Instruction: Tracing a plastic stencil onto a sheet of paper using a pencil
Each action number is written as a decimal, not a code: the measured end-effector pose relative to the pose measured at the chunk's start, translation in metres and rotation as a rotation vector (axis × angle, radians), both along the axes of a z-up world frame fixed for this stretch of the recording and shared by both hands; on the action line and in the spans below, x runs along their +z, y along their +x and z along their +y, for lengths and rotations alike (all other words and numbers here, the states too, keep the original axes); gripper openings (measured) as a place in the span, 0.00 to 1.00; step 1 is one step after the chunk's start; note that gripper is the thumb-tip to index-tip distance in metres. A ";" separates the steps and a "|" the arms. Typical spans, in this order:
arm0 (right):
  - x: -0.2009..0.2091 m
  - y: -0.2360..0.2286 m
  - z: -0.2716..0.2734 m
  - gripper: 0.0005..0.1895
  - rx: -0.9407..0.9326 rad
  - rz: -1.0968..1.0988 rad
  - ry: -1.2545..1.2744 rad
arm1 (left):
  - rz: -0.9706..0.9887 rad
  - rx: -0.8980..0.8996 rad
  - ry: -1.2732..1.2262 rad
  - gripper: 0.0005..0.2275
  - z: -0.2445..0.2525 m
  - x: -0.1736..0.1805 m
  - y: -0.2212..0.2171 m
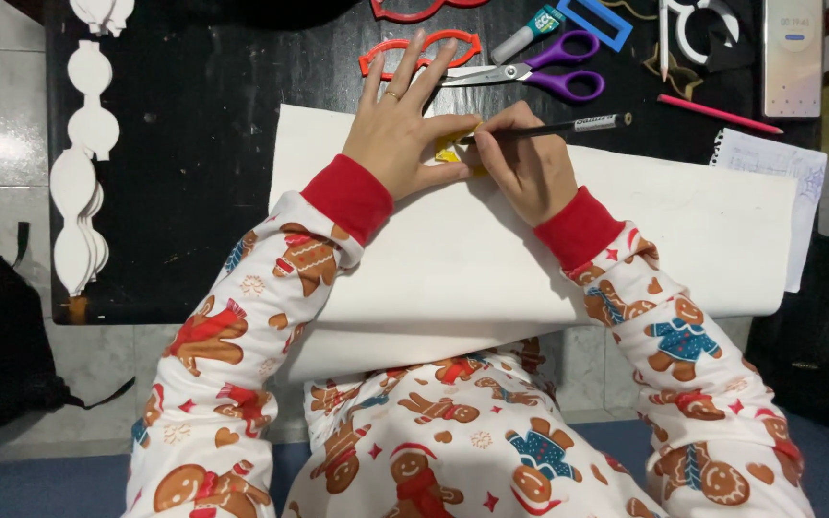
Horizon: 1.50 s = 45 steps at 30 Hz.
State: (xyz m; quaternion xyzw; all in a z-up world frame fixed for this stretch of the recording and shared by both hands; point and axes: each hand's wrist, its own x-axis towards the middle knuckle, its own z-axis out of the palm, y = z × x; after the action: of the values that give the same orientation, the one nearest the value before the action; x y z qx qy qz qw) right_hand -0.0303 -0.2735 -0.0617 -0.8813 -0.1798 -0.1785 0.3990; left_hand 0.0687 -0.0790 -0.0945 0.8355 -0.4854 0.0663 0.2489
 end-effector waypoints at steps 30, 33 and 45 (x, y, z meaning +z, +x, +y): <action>0.013 -0.004 -0.023 0.14 0.084 0.173 -0.062 | -0.135 0.005 -0.010 0.19 0.000 -0.001 -0.003; 0.017 -0.002 -0.038 0.12 0.083 0.321 -0.031 | -0.138 -0.003 0.000 0.21 0.000 -0.001 -0.003; 0.015 0.004 -0.059 0.17 0.031 0.358 -0.094 | -0.135 -0.006 0.053 0.21 0.000 0.003 -0.004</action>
State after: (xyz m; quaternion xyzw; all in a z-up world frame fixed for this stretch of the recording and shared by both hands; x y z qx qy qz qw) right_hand -0.0264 -0.3323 -0.0470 -0.9137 -0.1274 -0.0040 0.3858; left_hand 0.0647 -0.0794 -0.0910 0.8341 -0.5050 0.1089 0.1934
